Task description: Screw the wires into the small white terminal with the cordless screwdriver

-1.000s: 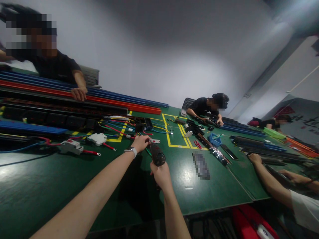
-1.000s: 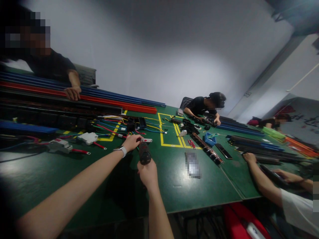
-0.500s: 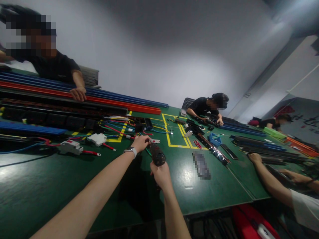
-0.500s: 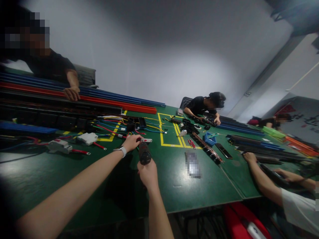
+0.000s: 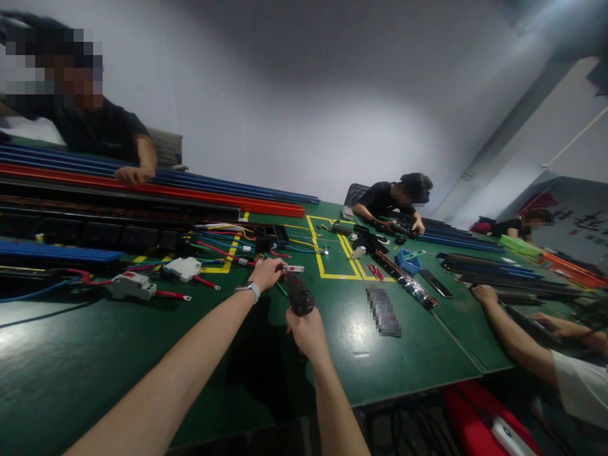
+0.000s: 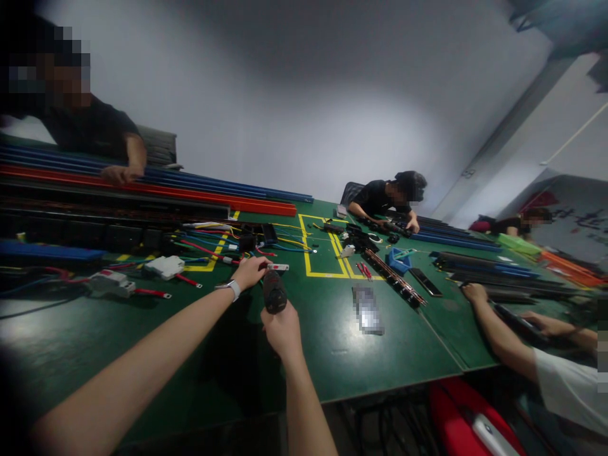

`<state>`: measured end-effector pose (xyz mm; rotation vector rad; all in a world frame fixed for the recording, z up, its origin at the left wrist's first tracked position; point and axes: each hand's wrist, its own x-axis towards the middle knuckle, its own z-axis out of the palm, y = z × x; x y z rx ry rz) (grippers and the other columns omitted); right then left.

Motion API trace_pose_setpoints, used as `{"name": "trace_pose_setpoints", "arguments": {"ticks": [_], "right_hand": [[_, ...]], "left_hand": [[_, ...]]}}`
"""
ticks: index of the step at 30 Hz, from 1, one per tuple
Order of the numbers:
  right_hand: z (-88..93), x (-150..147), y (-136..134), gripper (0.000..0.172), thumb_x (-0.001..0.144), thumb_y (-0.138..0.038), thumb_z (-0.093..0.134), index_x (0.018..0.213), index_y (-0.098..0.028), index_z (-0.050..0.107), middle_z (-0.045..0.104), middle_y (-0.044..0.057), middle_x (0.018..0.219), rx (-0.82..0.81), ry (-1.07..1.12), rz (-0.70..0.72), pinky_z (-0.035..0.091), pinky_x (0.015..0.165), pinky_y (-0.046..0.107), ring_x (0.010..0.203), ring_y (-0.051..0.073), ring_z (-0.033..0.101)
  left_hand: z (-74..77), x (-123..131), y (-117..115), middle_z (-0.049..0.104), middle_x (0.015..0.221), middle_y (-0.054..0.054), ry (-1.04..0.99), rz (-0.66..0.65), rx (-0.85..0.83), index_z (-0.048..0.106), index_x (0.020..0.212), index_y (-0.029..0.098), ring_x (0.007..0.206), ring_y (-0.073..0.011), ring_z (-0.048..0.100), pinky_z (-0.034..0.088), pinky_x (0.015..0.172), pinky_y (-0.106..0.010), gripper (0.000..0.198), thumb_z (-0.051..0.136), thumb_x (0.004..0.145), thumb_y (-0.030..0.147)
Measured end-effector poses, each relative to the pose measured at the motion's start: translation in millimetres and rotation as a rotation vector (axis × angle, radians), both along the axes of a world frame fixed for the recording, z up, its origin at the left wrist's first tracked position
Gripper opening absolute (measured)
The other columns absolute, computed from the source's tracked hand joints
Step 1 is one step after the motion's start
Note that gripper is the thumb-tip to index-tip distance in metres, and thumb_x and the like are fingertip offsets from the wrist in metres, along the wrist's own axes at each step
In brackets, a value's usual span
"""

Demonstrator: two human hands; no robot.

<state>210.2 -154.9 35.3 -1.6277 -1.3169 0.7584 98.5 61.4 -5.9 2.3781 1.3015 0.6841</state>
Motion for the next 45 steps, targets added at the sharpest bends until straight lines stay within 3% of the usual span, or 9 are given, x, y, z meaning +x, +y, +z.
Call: {"name": "trace_pose_setpoints", "arguments": {"ticks": [15,25,45], "right_hand": [[2.0,-1,-1,0.016,0.084,-0.028,0.052,0.079,-0.018,0.064,0.063,0.001,0.061,-0.034,-0.002,-0.026,0.042,0.053,0.024,0.057,0.017,0.062],[-8.2,1,1,0.016,0.084,-0.028,0.052,0.078,-0.019,0.063,0.063,0.0,0.061,-0.023,0.002,-0.017,0.04,0.051,0.024,0.055,0.017,0.06],[-3.9,1,0,0.013,0.085,-0.026,0.052,0.079,-0.019,0.062,0.062,-0.001,0.061,-0.013,-0.022,-0.007,0.041,0.052,0.023,0.056,0.016,0.061]], "left_hand": [[1.0,0,-1,0.075,0.116,-0.004,-0.01,0.0,-0.018,0.073,0.111,0.031,0.114,-0.025,0.063,0.039,0.1,-0.039,0.026,0.059,0.089,0.034],[-0.9,0,0,0.075,0.114,-0.004,-0.011,-0.002,-0.009,0.073,0.112,0.031,0.112,-0.0248,0.064,0.039,0.1,-0.039,0.027,0.059,0.089,0.033],[-0.5,0,-1,0.075,0.114,-0.003,-0.013,-0.007,0.001,0.072,0.111,0.032,0.112,-0.0256,0.064,0.039,0.101,-0.04,0.027,0.059,0.088,0.033]]}}
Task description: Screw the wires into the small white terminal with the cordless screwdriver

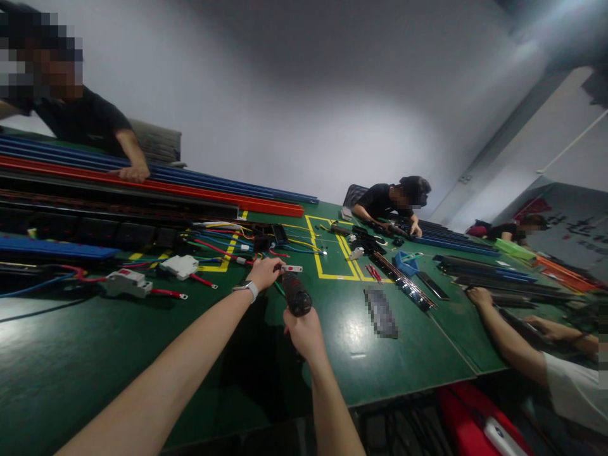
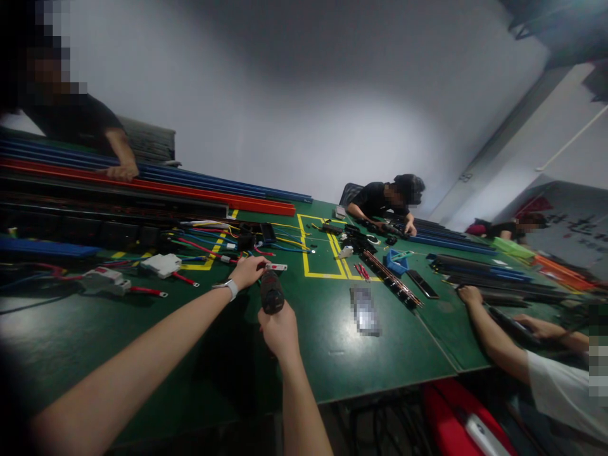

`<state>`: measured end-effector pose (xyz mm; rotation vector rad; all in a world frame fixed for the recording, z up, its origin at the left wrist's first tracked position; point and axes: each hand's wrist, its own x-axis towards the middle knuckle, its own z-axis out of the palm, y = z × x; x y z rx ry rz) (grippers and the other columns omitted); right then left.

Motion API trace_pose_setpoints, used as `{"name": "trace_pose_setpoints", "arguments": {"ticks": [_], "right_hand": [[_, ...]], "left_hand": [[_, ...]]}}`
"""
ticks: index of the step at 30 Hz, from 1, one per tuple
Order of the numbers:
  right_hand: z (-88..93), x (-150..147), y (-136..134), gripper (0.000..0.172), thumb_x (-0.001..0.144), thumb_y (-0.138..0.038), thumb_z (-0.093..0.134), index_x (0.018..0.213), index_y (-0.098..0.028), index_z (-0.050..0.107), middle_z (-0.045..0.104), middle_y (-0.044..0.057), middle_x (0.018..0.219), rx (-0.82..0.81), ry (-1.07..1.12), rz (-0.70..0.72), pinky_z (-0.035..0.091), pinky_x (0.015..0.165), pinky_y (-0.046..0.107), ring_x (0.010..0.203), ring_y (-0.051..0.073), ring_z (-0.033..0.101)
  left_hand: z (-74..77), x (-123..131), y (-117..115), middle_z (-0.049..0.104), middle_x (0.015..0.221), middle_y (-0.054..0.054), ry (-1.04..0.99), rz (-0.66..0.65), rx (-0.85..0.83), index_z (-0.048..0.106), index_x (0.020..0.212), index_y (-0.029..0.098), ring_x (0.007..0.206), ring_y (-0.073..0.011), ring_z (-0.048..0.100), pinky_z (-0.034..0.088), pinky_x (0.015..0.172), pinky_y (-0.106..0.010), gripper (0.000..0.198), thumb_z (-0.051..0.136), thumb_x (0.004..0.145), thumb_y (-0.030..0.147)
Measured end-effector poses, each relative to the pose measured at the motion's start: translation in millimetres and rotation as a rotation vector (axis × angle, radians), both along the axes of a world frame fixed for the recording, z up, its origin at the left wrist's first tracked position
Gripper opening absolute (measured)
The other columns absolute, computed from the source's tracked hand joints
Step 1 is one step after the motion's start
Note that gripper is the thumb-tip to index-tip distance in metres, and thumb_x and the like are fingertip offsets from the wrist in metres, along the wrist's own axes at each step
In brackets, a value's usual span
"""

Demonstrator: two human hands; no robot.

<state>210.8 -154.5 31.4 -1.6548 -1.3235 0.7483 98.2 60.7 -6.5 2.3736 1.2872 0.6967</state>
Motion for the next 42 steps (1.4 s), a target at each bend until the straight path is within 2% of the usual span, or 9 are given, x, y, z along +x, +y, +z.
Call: {"name": "trace_pose_setpoints", "arguments": {"ticks": [9,19,33,42], "right_hand": [[1.5,-0.8,-1.2,0.014,0.084,-0.026,0.053,0.081,-0.018,0.064,0.065,0.0,0.064,-0.056,-0.034,-0.009,0.041,0.053,0.023,0.057,0.016,0.063],[2.4,-0.3,-1.5,0.012,0.082,-0.025,0.054,0.082,-0.018,0.064,0.067,0.0,0.068,-0.04,-0.047,-0.023,0.041,0.054,0.022,0.059,0.015,0.063],[-1.4,1.3,-0.6,0.013,0.084,-0.025,0.053,0.08,-0.019,0.064,0.066,0.0,0.065,-0.032,-0.06,0.0,0.041,0.055,0.022,0.059,0.016,0.063],[2.3,0.5,-2.0,0.015,0.084,-0.027,0.053,0.078,-0.019,0.064,0.065,0.0,0.064,-0.03,-0.05,-0.005,0.041,0.054,0.023,0.058,0.016,0.062]], "left_hand": [[-1.3,-1.3,0.1,0.075,0.115,-0.003,-0.006,-0.009,0.008,0.073,0.111,0.031,0.113,-0.025,0.064,0.04,0.099,-0.038,0.028,0.057,0.089,0.034],[-8.9,-0.5,6.2,0.075,0.116,-0.003,0.0,-0.016,0.035,0.073,0.113,0.032,0.112,-0.0262,0.065,0.041,0.097,-0.039,0.029,0.058,0.089,0.038],[-9.0,-0.6,6.2,0.075,0.116,-0.003,-0.016,-0.001,0.027,0.072,0.114,0.032,0.113,-0.0252,0.064,0.039,0.101,-0.04,0.03,0.06,0.087,0.036],[-8.1,0.0,6.1,0.075,0.113,-0.005,0.032,0.01,0.033,0.073,0.114,0.03,0.112,-0.0262,0.065,0.04,0.099,-0.04,0.03,0.061,0.087,0.036]]}}
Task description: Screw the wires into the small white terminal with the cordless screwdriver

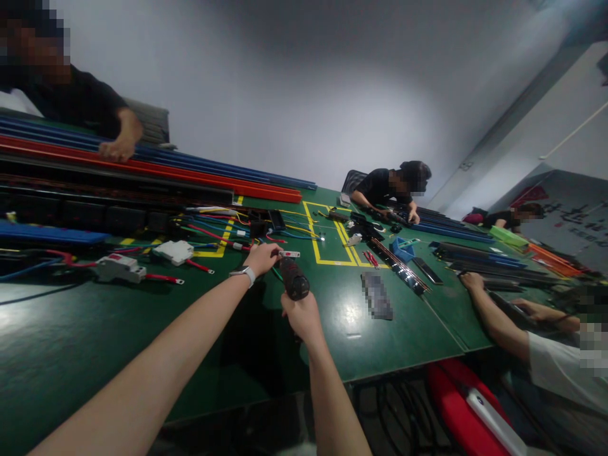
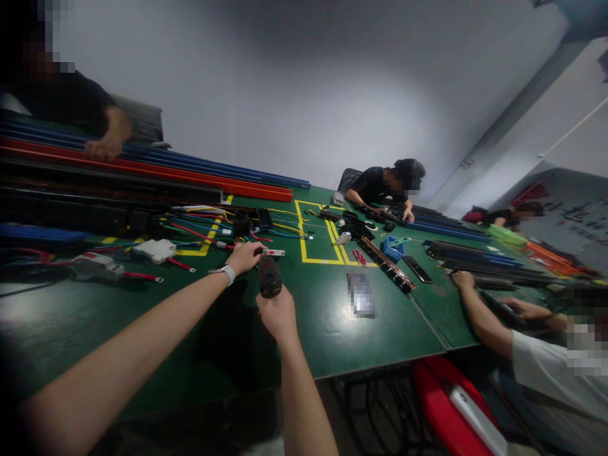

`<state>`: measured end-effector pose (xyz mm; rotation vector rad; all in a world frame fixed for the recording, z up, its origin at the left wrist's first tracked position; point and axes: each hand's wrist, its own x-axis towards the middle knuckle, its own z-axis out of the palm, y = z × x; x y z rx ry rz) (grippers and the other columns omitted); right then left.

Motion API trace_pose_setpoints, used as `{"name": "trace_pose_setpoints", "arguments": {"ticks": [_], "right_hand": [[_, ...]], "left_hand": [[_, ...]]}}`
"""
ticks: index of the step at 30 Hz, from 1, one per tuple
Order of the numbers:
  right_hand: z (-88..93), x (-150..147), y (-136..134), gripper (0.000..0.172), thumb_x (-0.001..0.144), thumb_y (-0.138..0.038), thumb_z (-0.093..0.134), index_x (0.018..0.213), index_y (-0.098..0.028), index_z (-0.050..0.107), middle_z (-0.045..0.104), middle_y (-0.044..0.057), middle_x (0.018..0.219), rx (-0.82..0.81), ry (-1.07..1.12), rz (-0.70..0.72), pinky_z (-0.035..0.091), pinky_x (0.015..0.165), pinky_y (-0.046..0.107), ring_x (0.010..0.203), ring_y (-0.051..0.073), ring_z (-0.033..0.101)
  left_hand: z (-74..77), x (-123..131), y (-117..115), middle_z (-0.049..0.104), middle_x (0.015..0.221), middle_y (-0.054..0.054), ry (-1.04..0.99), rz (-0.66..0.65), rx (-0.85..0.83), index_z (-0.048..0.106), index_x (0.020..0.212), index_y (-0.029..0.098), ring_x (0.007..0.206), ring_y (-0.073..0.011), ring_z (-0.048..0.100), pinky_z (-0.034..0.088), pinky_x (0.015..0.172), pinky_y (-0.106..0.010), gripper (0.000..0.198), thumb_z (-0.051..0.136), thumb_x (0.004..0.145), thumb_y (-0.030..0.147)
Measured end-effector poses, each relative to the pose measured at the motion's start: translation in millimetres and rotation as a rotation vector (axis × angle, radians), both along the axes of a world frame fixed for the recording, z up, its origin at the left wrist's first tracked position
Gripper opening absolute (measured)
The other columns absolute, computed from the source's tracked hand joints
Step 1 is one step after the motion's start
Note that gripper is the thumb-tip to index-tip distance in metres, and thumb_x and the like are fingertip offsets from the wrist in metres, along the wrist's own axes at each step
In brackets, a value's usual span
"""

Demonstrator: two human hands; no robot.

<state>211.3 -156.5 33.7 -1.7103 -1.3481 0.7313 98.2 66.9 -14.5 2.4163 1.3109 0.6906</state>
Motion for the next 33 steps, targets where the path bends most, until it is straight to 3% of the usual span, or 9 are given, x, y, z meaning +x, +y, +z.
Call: {"name": "trace_pose_setpoints", "arguments": {"ticks": [23,33], "right_hand": [[0.3,0.1,0.7,0.015,0.084,-0.027,0.053,0.08,-0.019,0.065,0.066,0.0,0.064,-0.026,0.009,-0.009,0.043,0.055,0.023,0.058,0.016,0.063],[1.5,0.3,1.1,0.014,0.083,-0.026,0.053,0.079,-0.019,0.064,0.065,0.0,0.063,-0.01,-0.018,0.002,0.042,0.055,0.023,0.059,0.016,0.063]], "left_hand": [[5.6,-0.7,-4.9,0.076,0.112,-0.004,-0.033,0.001,-0.034,0.073,0.112,0.031,0.113,-0.0259,0.064,0.039,0.101,-0.04,0.028,0.06,0.088,0.037],[1.2,-0.1,-1.5,0.075,0.114,-0.004,-0.032,-0.006,-0.022,0.072,0.114,0.031,0.113,-0.0255,0.064,0.039,0.1,-0.04,0.03,0.06,0.088,0.036]]}}
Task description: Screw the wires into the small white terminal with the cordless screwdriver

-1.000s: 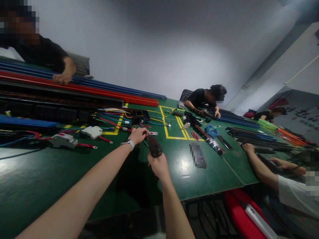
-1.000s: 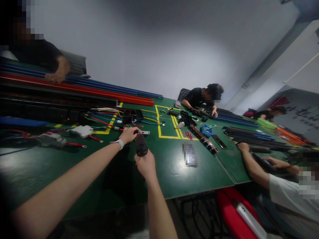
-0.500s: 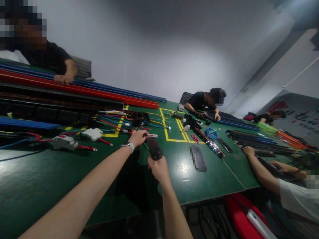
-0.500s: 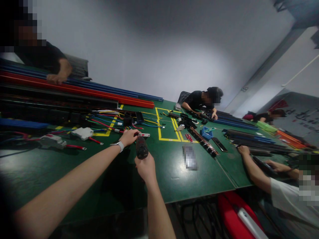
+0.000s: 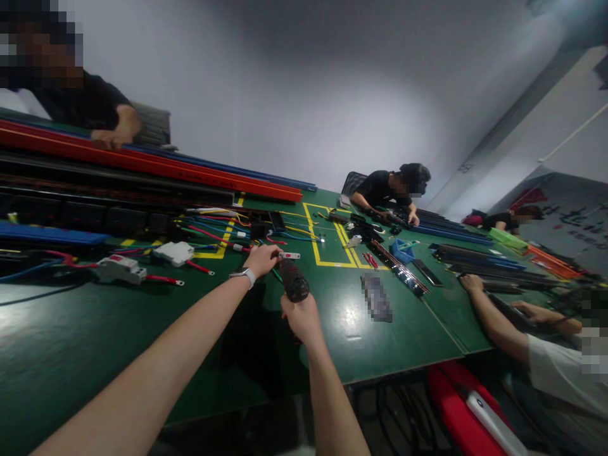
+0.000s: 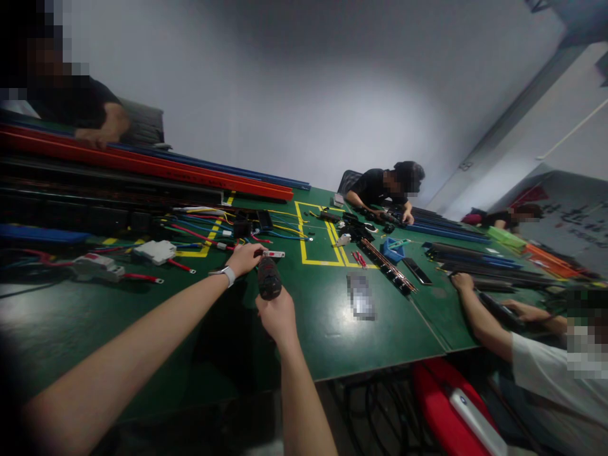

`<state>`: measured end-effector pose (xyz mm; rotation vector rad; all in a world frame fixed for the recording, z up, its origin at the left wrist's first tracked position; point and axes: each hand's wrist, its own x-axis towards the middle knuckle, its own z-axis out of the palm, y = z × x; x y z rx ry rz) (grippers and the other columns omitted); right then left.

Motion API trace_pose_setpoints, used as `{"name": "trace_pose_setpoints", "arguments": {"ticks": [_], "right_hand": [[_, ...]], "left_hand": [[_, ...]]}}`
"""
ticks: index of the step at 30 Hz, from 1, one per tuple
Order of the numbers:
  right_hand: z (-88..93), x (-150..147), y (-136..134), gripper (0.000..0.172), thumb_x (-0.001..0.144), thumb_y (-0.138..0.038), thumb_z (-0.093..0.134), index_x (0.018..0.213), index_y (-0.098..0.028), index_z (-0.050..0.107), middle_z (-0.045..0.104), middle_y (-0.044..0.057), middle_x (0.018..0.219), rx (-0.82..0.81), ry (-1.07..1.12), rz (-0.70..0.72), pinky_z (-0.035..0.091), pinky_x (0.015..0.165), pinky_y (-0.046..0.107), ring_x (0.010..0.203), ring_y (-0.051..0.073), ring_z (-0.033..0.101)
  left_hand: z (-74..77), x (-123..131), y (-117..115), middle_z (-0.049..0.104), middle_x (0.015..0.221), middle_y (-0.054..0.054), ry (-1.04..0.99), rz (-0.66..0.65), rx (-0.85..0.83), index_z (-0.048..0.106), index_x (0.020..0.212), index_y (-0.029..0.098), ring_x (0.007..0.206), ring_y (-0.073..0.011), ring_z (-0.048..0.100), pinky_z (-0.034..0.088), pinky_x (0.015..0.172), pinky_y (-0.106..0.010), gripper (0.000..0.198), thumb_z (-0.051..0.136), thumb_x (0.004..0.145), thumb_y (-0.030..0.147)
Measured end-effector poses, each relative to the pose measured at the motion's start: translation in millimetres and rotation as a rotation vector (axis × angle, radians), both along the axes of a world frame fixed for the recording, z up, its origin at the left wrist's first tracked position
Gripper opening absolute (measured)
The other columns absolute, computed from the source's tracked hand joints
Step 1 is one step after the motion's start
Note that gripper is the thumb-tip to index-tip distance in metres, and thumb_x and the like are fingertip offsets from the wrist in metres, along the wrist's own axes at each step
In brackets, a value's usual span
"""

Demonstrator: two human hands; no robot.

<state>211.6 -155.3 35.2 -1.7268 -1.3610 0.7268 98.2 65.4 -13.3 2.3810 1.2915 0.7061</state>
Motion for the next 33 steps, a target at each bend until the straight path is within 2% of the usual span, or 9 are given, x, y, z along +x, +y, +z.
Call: {"name": "trace_pose_setpoints", "arguments": {"ticks": [23,33], "right_hand": [[-11.8,2,2,0.016,0.085,-0.03,0.054,0.081,-0.019,0.065,0.066,0.001,0.065,0.022,0.034,-0.005,0.041,0.055,0.023,0.059,0.016,0.062],[-3.5,0,1,0.015,0.085,-0.028,0.053,0.078,-0.019,0.063,0.064,0.001,0.062,0.01,0.041,0.01,0.042,0.055,0.023,0.059,0.017,0.062]], "left_hand": [[2.7,0,-1,0.075,0.113,-0.004,-0.004,0.002,-0.009,0.073,0.112,0.031,0.113,-0.0263,0.064,0.04,0.1,-0.041,0.028,0.06,0.088,0.036],[4.5,-1,-3,0.075,0.114,-0.004,0.003,0.003,-0.011,0.072,0.114,0.031,0.114,-0.0265,0.064,0.04,0.102,-0.042,0.029,0.06,0.087,0.034]]}}
